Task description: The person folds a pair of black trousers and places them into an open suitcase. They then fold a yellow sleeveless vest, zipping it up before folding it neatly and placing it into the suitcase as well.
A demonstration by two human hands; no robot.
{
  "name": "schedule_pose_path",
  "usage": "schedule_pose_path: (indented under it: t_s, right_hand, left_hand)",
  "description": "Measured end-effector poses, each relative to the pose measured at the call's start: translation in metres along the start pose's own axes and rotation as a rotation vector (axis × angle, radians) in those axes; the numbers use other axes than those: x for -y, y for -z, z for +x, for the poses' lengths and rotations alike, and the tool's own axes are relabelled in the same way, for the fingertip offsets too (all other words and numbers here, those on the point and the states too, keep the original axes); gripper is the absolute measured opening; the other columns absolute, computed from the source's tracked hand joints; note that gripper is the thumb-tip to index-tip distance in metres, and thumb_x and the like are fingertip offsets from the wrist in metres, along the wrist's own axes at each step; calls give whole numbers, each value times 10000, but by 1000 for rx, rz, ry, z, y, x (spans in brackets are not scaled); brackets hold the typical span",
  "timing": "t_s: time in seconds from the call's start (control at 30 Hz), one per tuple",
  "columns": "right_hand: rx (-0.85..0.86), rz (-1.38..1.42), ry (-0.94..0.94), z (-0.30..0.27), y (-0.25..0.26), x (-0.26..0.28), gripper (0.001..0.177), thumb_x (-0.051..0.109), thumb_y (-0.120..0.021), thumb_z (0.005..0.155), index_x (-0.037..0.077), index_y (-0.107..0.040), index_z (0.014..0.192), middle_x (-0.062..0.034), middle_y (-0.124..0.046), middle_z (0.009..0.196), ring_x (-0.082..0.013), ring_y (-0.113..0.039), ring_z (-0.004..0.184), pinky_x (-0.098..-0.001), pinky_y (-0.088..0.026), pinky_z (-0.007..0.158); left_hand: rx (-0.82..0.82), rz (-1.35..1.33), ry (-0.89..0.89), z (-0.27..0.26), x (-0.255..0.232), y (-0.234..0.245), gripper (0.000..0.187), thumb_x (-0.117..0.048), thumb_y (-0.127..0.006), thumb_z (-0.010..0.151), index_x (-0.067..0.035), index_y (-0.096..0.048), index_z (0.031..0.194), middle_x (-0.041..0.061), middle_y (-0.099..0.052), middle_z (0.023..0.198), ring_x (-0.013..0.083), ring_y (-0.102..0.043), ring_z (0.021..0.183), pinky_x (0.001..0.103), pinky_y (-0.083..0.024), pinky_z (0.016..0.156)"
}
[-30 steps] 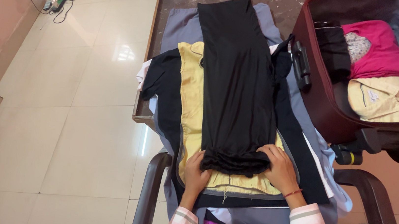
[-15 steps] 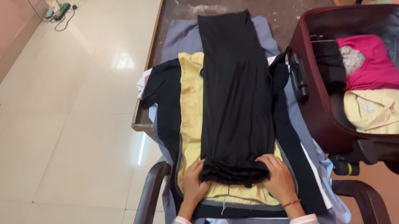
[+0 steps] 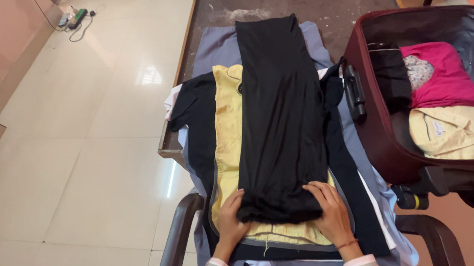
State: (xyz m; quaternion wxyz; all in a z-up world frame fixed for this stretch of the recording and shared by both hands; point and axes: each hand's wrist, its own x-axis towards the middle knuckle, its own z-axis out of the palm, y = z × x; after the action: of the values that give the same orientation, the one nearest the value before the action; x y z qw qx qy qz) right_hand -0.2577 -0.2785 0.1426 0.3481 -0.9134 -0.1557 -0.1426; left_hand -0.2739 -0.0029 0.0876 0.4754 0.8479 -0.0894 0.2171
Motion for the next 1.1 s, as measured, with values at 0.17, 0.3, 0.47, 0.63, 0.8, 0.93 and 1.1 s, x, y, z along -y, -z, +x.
schedule_pose_path:
  t_s: [0.17,0.3,0.47,0.63,0.8,0.93,1.1]
  right_hand:
    - [-213,119,169,-10,10,-6,170,181,-630,850,74,-683,970,-71,-730,1211,-292,-628,1280,-450,-377,1180]
    - [-180,262,49,-20,27,-24,237,203,-541,950,39,-710,975,-80,-784,1079,-284,-718,1188,-456,-404,1203]
    - [-163,217,-117,-52,53,-59,304,168,-662,921,-56,-700,1123,-160,-750,1078,-280,-734,1003,-340,-548,879]
    - [146,334,-494,-82,58,-71,339,165,-755,882,-54,-729,1139,-149,-791,850,-161,-676,769,-325,-534,701]
    - [306,393,-487,-53,45,-101,390,216,-740,909,-45,-713,1197,-128,-776,971,-160,-671,871,-326,-538,765]
    - [165,475,-369,8,11,-143,451,221,-690,965,-68,-640,1308,-115,-745,1160,-171,-669,1067,-320,-525,925]
    - [59,425,-586,52,-27,-160,473,270,-687,997,57,-614,1413,-112,-744,1041,-141,-674,958,-283,-515,872]
  left_hand:
    - [-102,6,-151,3,-36,9,292,-53,-693,637,-21,-695,928,161,-737,1259,433,-516,1394,474,-438,1100]
    - [-101,-57,-230,21,-61,10,340,-125,-746,641,9,-707,951,201,-712,1163,408,-614,1267,506,-409,1143]
    - [138,13,-245,37,-78,33,367,-185,-718,595,5,-713,909,195,-685,821,397,-687,905,454,-560,1038]
    - [523,175,322,32,-102,52,452,-325,-753,695,-92,-769,1082,204,-694,694,329,-708,712,414,-527,668]
    - [578,77,290,44,-60,33,517,-406,-794,780,-50,-742,1151,186,-749,948,311,-738,894,390,-557,775]
    - [370,-282,340,75,-1,-13,546,-428,-760,830,-7,-754,1177,142,-811,1091,224,-743,1021,311,-554,917]
    - [250,-410,651,118,84,-76,625,-467,-693,940,20,-643,1329,166,-721,1193,184,-641,1088,298,-484,942]
